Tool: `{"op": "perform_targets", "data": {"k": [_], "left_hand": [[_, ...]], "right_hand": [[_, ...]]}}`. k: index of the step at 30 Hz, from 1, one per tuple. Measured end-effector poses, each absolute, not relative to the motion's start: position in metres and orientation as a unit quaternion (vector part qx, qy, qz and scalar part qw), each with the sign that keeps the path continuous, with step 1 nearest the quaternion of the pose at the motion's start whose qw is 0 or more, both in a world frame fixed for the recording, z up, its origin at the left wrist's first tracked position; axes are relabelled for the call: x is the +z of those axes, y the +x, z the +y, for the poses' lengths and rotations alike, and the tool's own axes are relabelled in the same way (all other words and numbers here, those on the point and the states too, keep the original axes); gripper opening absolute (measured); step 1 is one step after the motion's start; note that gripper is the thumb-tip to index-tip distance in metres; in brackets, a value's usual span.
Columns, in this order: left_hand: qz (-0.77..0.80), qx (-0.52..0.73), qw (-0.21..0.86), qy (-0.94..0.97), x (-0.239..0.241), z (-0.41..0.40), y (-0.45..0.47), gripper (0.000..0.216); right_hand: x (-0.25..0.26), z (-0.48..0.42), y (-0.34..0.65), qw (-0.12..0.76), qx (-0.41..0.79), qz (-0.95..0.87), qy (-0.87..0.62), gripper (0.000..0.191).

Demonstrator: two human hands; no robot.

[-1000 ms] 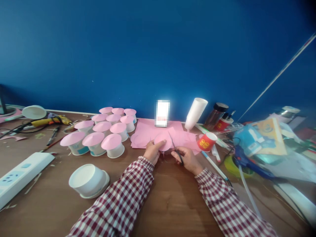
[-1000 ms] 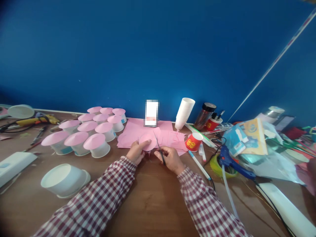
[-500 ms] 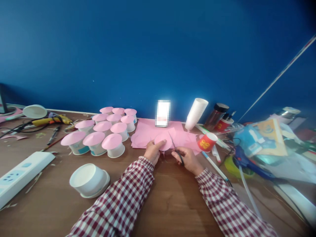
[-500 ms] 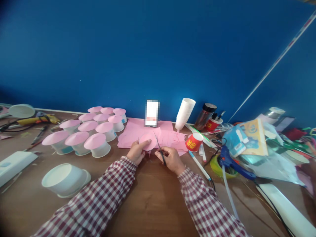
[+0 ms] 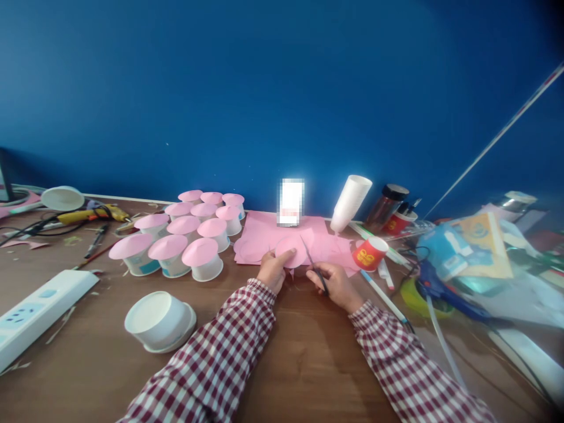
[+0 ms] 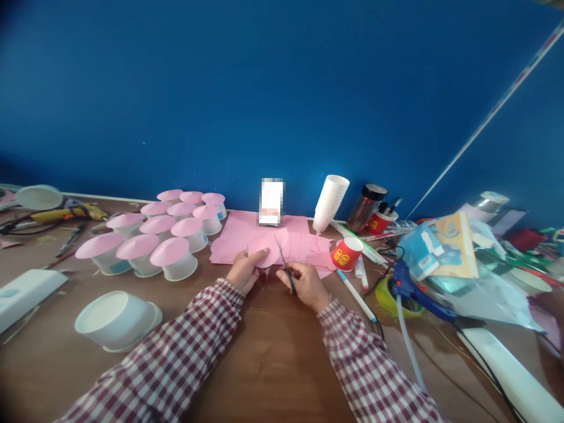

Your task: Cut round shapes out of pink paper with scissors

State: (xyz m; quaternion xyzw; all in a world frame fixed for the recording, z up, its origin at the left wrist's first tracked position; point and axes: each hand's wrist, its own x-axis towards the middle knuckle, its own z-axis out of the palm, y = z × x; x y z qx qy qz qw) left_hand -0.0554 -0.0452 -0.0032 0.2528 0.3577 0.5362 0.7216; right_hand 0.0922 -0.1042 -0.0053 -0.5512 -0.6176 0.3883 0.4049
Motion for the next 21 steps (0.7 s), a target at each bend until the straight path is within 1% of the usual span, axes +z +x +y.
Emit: {"op": "perform_targets", "data": {"k": [7, 14, 21], "left_hand": [[0.34, 0.537, 0.723, 0.269, -0.0052, -0.0444, -0.0556, 0.03], [0.379, 0.508, 0.719, 0.285, -0.0018, -0.0459, -0.0567, 0.026], [0.371, 0.503, 0.732, 0.271, 0.0016, -0.0466, -0.0572, 0.026]], "right_hand": [[-0.0084, -0.1033, 0.0928, 0.41, 0.394, -0.614, -0.547, 0.034], [-0.0141, -0.1005, 0.0963, 0.409, 0.409, -0.609, -0.543, 0.034], [-0.0127, -0.1013, 0.0955, 0.411, 0.411, -0.61, -0.538, 0.03]]}}
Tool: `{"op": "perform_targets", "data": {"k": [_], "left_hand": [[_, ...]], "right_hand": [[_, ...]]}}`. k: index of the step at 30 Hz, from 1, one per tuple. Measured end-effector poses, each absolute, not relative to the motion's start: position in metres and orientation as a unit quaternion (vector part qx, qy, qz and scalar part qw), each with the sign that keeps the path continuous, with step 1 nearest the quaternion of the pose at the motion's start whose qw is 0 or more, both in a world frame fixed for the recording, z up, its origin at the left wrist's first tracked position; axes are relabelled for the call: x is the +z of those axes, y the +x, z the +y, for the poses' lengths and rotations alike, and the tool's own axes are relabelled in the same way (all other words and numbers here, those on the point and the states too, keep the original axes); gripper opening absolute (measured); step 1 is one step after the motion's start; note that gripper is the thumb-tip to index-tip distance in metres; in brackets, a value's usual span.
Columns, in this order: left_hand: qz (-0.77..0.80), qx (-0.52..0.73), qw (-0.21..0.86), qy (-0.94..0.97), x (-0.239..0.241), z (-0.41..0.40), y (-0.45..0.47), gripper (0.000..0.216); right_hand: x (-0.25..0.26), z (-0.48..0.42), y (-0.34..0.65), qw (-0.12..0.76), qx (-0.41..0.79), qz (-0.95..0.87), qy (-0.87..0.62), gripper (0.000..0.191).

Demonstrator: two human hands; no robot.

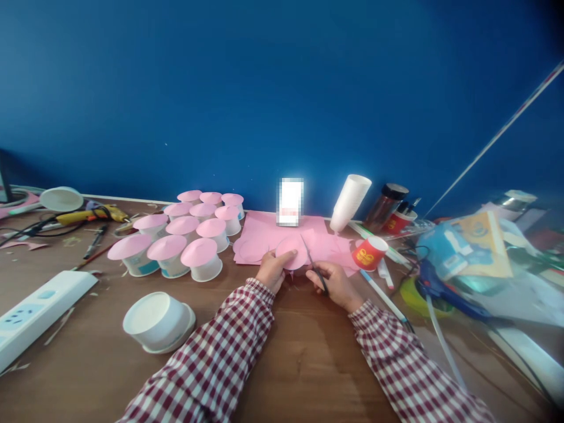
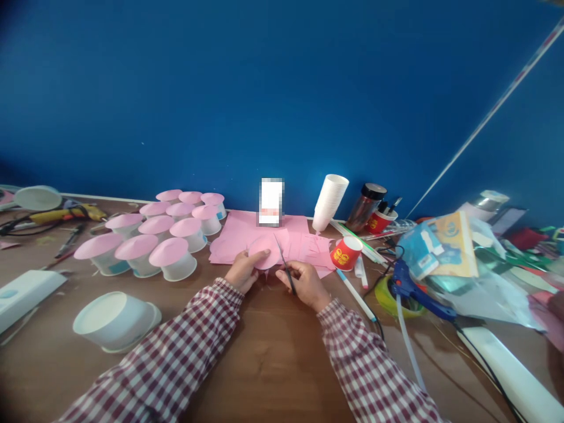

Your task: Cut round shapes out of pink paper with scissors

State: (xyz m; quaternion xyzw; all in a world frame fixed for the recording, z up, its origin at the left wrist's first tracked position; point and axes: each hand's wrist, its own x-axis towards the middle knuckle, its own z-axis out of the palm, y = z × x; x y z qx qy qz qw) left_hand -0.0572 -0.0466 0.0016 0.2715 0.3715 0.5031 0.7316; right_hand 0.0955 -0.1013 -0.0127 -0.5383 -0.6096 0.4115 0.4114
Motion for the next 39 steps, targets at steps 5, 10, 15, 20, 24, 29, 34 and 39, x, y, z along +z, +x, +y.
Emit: {"op": "perform_targets", "data": {"k": [5, 10, 15, 20, 24, 29, 34, 39], "left_hand": [[0.363, 0.501, 0.737, 0.271, 0.0, -0.046, -0.058, 0.026], [0.352, 0.504, 0.738, 0.28, -0.004, -0.043, -0.058, 0.025], [0.344, 0.51, 0.736, 0.282, -0.003, -0.043, -0.057, 0.024], [0.344, 0.509, 0.736, 0.284, -0.006, -0.041, -0.057, 0.026], [0.348, 0.508, 0.734, 0.288, -0.009, -0.041, -0.058, 0.026], [0.352, 0.513, 0.734, 0.272, -0.005, -0.043, -0.058, 0.023], [0.347, 0.52, 0.734, 0.266, -0.003, -0.044, -0.057, 0.022], [0.346, 0.524, 0.732, 0.263, -0.004, -0.043, -0.057, 0.022]], "right_hand": [[-0.01, -0.102, 0.095, 0.414, 0.4, -0.614, -0.539, 0.03], [-0.008, -0.103, 0.094, 0.412, 0.399, -0.615, -0.541, 0.03], [-0.006, -0.104, 0.093, 0.413, 0.398, -0.613, -0.544, 0.031], [-0.005, -0.104, 0.092, 0.41, 0.39, -0.616, -0.548, 0.033], [-0.004, -0.104, 0.092, 0.41, 0.385, -0.62, -0.547, 0.034], [-0.002, -0.105, 0.092, 0.405, 0.386, -0.622, -0.549, 0.031], [0.0, -0.106, 0.091, 0.399, 0.392, -0.616, -0.554, 0.033], [-0.001, -0.105, 0.091, 0.404, 0.394, -0.616, -0.55, 0.033]]}}
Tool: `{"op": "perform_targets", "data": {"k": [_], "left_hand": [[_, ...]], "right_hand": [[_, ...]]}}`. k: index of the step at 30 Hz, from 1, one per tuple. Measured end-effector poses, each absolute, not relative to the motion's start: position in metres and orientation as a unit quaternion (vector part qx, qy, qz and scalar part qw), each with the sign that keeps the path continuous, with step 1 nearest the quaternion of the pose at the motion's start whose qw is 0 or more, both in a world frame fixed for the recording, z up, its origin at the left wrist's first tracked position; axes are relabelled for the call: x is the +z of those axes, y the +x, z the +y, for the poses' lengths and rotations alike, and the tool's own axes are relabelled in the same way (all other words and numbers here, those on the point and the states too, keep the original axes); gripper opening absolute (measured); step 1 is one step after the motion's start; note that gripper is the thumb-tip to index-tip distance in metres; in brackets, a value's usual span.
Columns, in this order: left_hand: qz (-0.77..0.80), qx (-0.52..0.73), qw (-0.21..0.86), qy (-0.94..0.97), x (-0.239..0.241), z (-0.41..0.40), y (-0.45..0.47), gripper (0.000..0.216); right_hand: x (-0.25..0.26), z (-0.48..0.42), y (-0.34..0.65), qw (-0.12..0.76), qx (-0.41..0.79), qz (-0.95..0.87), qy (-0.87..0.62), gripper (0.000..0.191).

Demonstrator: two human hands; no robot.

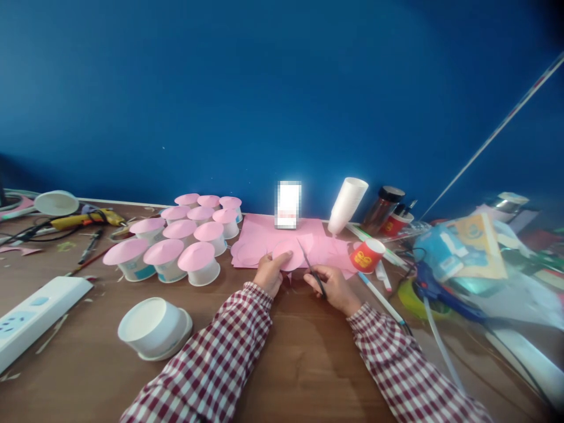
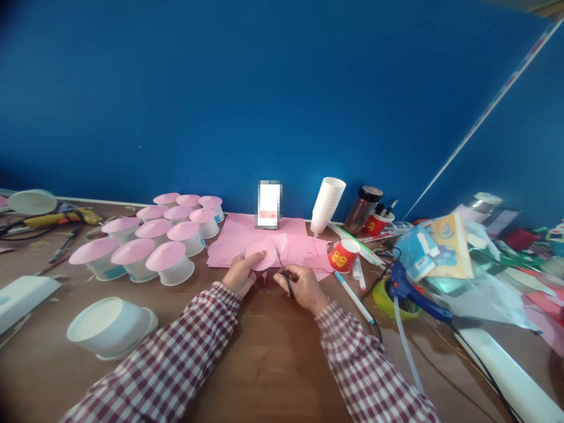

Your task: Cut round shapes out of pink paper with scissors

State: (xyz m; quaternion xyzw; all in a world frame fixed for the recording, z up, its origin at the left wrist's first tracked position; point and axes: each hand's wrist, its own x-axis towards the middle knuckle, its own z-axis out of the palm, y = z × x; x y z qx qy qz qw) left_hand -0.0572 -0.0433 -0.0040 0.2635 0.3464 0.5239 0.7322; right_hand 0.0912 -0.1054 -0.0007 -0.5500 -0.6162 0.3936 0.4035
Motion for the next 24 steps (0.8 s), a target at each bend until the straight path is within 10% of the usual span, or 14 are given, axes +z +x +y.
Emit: {"op": "perform_targets", "data": {"k": [24], "left_hand": [[0.334, 0.529, 0.734, 0.265, -0.007, -0.0428, -0.0569, 0.026]], "right_hand": [[-0.0026, -0.1042, 0.0914, 0.412, 0.399, -0.604, -0.554, 0.033]]}}
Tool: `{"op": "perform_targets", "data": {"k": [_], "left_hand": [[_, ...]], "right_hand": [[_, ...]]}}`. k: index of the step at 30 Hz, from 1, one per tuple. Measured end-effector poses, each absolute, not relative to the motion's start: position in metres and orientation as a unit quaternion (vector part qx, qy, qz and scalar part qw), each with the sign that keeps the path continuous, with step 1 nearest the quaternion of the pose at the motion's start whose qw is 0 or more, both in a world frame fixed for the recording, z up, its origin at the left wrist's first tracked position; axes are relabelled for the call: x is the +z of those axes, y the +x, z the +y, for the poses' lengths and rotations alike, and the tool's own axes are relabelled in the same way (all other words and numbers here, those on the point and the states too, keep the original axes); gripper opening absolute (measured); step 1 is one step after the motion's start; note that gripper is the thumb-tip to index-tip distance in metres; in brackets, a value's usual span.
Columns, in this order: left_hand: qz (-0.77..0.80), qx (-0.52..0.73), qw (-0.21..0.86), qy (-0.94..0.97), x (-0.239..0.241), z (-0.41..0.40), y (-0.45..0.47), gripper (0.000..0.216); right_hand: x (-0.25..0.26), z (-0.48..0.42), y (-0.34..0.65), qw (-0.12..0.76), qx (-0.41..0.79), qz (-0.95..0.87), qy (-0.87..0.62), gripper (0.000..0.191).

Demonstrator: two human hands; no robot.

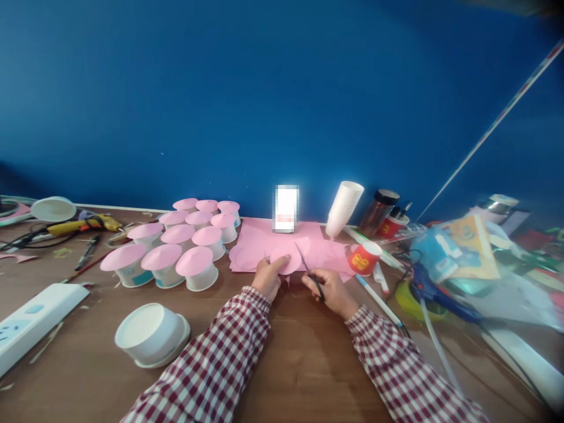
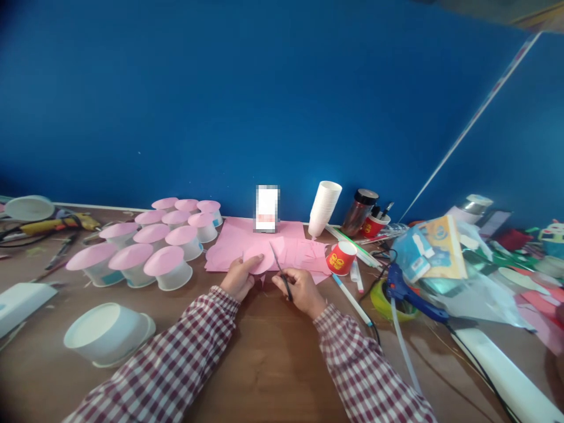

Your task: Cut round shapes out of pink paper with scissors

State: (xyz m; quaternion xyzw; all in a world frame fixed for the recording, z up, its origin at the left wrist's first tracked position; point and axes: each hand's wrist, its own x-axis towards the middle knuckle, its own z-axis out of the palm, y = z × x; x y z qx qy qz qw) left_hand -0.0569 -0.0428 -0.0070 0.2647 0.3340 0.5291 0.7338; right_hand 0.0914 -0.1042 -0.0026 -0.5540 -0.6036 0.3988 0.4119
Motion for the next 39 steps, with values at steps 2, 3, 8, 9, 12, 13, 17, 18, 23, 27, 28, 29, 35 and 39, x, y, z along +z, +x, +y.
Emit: {"op": "perform_targets", "data": {"k": [2, 3, 8, 9, 12, 13, 17, 18, 23, 27, 28, 29, 35, 39], "left_hand": [[0.337, 0.533, 0.731, 0.261, -0.0077, -0.0422, -0.0563, 0.027], [0.34, 0.532, 0.73, 0.261, -0.0077, -0.0423, -0.056, 0.027], [0.343, 0.518, 0.727, 0.292, -0.0066, -0.045, -0.0556, 0.03], [0.345, 0.515, 0.725, 0.299, -0.0065, -0.0455, -0.0556, 0.031], [0.352, 0.508, 0.722, 0.311, -0.0061, -0.0464, -0.0557, 0.032], [0.353, 0.505, 0.722, 0.314, -0.0059, -0.0465, -0.0558, 0.031], [0.361, 0.497, 0.721, 0.32, -0.0057, -0.0461, -0.0561, 0.03], [0.365, 0.496, 0.72, 0.32, -0.0058, -0.046, -0.0563, 0.029], [0.379, 0.493, 0.717, 0.315, -0.0057, -0.0458, -0.057, 0.028], [0.365, 0.504, 0.722, 0.302, -0.0044, -0.0455, -0.0574, 0.029], [0.36, 0.507, 0.725, 0.297, -0.0041, -0.0454, -0.0575, 0.029], [0.357, 0.508, 0.728, 0.291, -0.0039, -0.0452, -0.0576, 0.029], [0.337, 0.512, 0.741, 0.274, -0.0062, -0.0441, -0.0597, 0.023], [0.289, 0.512, 0.76, 0.275, -0.0086, -0.0434, -0.0612, 0.016]], "right_hand": [[-0.004, -0.1037, 0.0919, 0.411, 0.407, -0.601, -0.552, 0.033], [-0.0049, -0.1035, 0.0922, 0.411, 0.41, -0.599, -0.551, 0.033], [-0.0097, -0.1022, 0.0935, 0.422, 0.422, -0.589, -0.545, 0.032], [-0.0103, -0.102, 0.0938, 0.424, 0.425, -0.587, -0.544, 0.031], [-0.011, -0.1018, 0.0944, 0.428, 0.429, -0.581, -0.543, 0.029], [-0.0111, -0.1018, 0.0946, 0.429, 0.429, -0.58, -0.543, 0.029], [-0.0111, -0.1023, 0.0952, 0.433, 0.431, -0.578, -0.541, 0.029], [-0.0109, -0.1025, 0.0953, 0.433, 0.432, -0.577, -0.542, 0.029], [-0.0083, -0.1031, 0.0946, 0.435, 0.417, -0.59, -0.537, 0.032], [-0.0041, -0.1023, 0.0936, 0.443, 0.411, -0.577, -0.55, 0.034], [-0.0031, -0.1021, 0.0934, 0.447, 0.415, -0.568, -0.553, 0.035], [-0.0024, -0.1019, 0.0933, 0.451, 0.42, -0.559, -0.554, 0.035], [-0.0039, -0.1004, 0.0934, 0.477, 0.431, -0.543, -0.54, 0.033], [-0.0068, -0.0994, 0.0937, 0.486, 0.438, -0.538, -0.532, 0.033]]}}
